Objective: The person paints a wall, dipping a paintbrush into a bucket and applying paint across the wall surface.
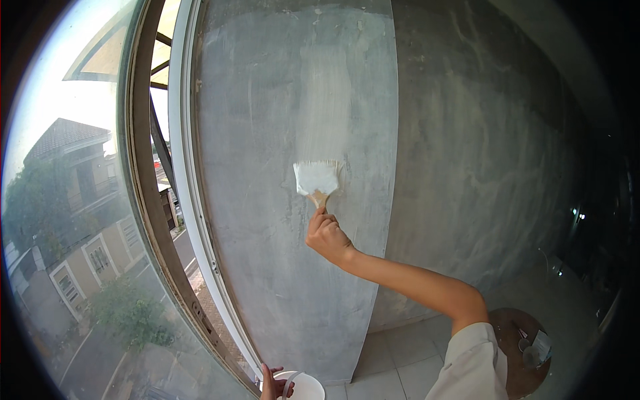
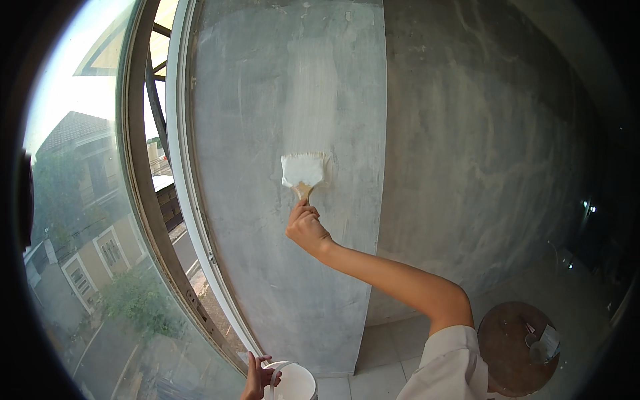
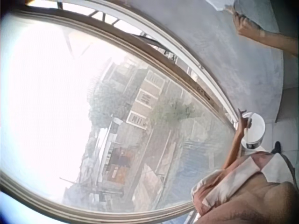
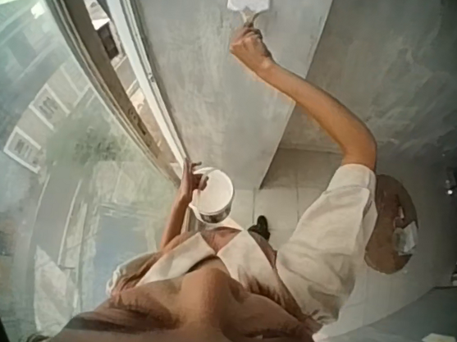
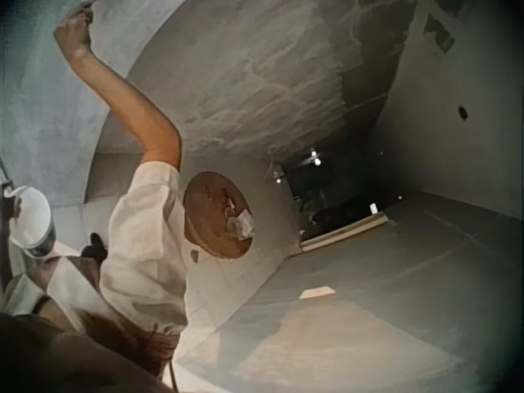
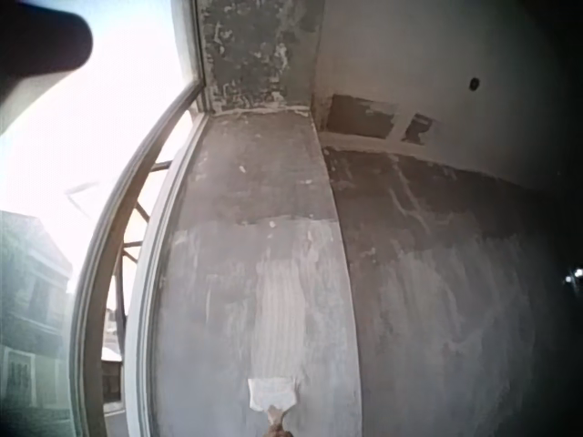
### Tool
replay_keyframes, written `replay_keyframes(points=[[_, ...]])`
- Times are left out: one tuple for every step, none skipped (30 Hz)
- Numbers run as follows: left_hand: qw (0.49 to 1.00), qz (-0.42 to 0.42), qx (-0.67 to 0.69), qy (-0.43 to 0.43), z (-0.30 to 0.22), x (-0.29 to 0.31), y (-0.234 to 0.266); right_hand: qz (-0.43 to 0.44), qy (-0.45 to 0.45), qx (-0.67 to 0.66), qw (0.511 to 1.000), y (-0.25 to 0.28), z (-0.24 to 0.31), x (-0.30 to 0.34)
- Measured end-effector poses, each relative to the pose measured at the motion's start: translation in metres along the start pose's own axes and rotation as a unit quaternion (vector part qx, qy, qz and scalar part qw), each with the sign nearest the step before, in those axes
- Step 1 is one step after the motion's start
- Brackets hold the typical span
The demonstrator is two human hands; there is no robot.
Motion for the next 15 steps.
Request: replay_keyframes(points=[[0.998, -0.011, 0.042, 0.042, 0.0, 0.004, 0.001, 0.004, 0.008, -0.022, 1.0, 0.012, 0.017, 0.01], [0.999, 0.009, 0.039, 0.017, 0.005, 0.004, 0.007, 0.007, 0.024, -0.054, 0.998, 0.024, 0.033, 0.022], [0.999, 0.008, 0.037, 0.019, 0.006, 0.008, 0.009, 0.008, 0.039, -0.086, 0.995, 0.032, 0.048, 0.031], [0.999, -0.004, 0.022, 0.026, 0.006, 0.01, 0.01, -0.002, 0.072, -0.11, 0.991, 0.039, 0.064, 0.044], [0.999, -0.019, 0.009, 0.031, 0.007, 0.011, 0.012, -0.017, 0.105, -0.135, 0.985, 0.044, 0.076, 0.053], [0.999, -0.017, 0.008, 0.031, 0.009, 0.01, 0.016, -0.015, 0.105, -0.133, 0.985, 0.051, 0.079, 0.059], [0.999, -0.024, 0.014, 0.039, 0.015, 0.008, 0.024, 0.021, 0.104, -0.236, 0.966, 0.054, 0.083, 0.066], [0.998, -0.03, 0.02, 0.046, 0.015, 0.007, 0.026, 0.058, 0.101, -0.336, 0.935, 0.056, 0.081, 0.069], [0.998, -0.028, 0.019, 0.046, 0.016, 0.008, 0.027, 0.059, 0.1, -0.334, 0.935, 0.053, 0.076, 0.068], [0.998, -0.037, 0.013, 0.045, 0.016, 0.01, 0.029, 0.092, 0.097, -0.384, 0.914, 0.042, 0.07, 0.066], [0.998, -0.041, 0.005, 0.045, 0.016, 0.011, 0.027, 0.131, 0.091, -0.429, 0.889, 0.032, 0.057, 0.066], [0.998, -0.039, 0.004, 0.045, 0.017, 0.01, 0.027, 0.119, 0.061, -0.427, 0.894, 0.02, 0.042, 0.061], [0.998, -0.035, 0.006, 0.048, 0.02, 0.008, 0.029, 0.109, 0.03, -0.424, 0.899, 0.006, 0.022, 0.056], [0.998, -0.035, 0.011, 0.051, 0.023, 0.007, 0.031, 0.134, 0.052, -0.414, 0.899, -0.003, -0.008, 0.045], [0.998, -0.032, 0.009, 0.051, 0.023, 0.007, 0.028, 0.135, 0.057, -0.386, 0.911, -0.015, -0.034, 0.037]])
Point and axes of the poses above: each hand's wrist, its own x-axis away from the middle knuckle, its own y-axis out of the back of the hand, z = x × y, the point moved 2 cm from there along -x, towards the middle knuckle, and after that the axes turned 13 degrees about y, right-handed, at the moved point
